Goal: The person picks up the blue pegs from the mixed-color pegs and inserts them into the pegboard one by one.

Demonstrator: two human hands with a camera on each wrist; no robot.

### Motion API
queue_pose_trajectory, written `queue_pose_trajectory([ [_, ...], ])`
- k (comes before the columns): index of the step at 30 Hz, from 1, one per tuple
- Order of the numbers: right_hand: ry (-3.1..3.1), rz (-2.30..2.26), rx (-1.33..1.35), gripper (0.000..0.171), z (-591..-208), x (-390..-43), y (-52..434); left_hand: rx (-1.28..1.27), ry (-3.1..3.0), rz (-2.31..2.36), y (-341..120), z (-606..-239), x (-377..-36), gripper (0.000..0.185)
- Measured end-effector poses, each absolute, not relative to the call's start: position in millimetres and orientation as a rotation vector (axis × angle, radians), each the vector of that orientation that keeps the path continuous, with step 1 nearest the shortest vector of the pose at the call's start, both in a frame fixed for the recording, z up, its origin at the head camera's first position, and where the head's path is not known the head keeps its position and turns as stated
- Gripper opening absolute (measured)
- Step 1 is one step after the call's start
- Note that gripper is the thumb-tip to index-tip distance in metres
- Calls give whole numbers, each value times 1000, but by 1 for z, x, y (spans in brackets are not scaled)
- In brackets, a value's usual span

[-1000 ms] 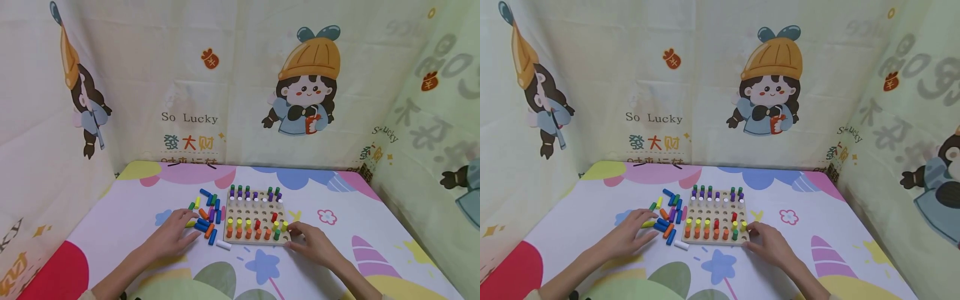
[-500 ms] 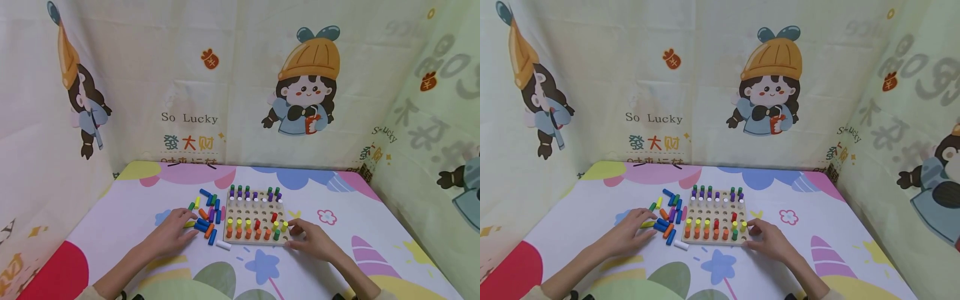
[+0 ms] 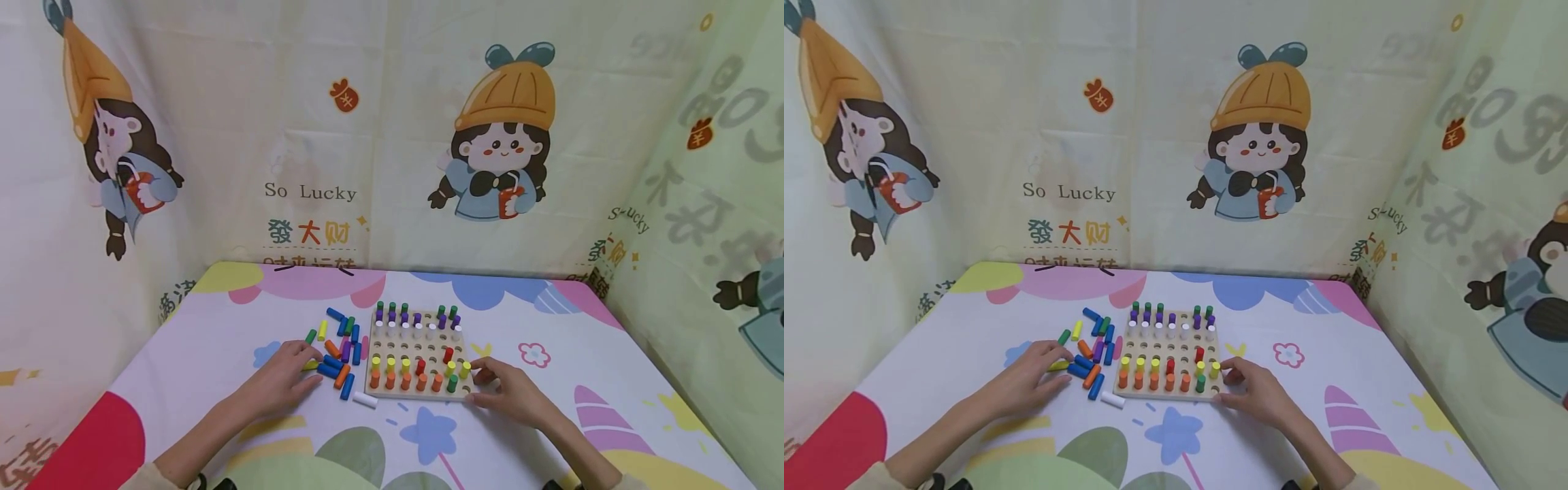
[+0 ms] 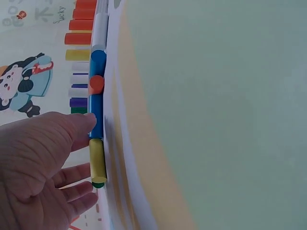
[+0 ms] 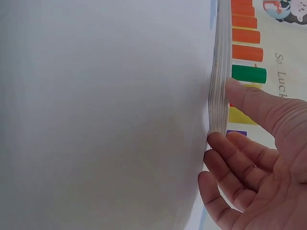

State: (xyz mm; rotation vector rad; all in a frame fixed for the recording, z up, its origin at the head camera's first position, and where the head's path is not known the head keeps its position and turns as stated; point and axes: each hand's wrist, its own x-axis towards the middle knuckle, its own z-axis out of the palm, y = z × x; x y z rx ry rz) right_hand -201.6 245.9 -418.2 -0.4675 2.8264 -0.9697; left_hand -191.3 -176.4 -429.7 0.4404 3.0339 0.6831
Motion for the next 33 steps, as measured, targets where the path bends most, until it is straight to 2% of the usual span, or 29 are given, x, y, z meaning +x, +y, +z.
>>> queue_pose_trajectory([
  [16,2824,-992,-523,56,-425,-201,255,532,3054,622,-169,-437,-191,12],
  [33,2806,-1016,-523,55,-426,-199,257,507,3037,717,-167,-431,-189,13],
])
